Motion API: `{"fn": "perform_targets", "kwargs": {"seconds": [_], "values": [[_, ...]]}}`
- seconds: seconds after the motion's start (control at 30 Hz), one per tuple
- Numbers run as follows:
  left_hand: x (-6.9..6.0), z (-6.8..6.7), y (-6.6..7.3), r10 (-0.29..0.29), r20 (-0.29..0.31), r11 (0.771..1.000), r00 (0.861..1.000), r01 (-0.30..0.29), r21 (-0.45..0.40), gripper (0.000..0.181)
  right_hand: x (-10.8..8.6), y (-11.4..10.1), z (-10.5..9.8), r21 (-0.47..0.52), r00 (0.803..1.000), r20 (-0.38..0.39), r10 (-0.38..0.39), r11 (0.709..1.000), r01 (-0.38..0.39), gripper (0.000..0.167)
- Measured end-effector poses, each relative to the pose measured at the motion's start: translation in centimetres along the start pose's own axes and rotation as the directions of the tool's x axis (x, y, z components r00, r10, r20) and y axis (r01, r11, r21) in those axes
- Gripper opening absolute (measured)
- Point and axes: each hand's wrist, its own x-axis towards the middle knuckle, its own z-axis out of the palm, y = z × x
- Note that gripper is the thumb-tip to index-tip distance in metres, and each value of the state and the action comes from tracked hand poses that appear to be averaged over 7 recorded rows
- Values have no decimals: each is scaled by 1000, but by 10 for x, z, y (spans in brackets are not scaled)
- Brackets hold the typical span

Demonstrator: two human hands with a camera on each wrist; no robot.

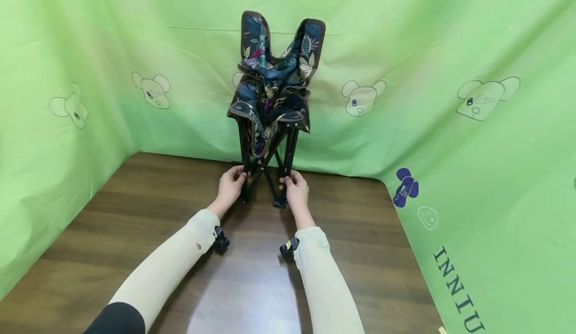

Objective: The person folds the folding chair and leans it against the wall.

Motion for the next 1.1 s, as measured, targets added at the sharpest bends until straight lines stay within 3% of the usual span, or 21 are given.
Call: {"fn": "perform_targets", "kwargs": {"seconds": [0.13,0.63,1.1], "values": [[-1,3,3,5,-26,1000,1000,-6,-13,26,3,2,-2,-16,1000,18,-18,1000,18,34],[-1,4,-1,26,-2,999,1000,-26,24,28,4,2,-3,-8,999,22,-26,1000,26,32],[-5,9,6,29,-41,997,999,-26,75,30,3,-2,-3,-49,999,28,-19,999,20,31]]}}
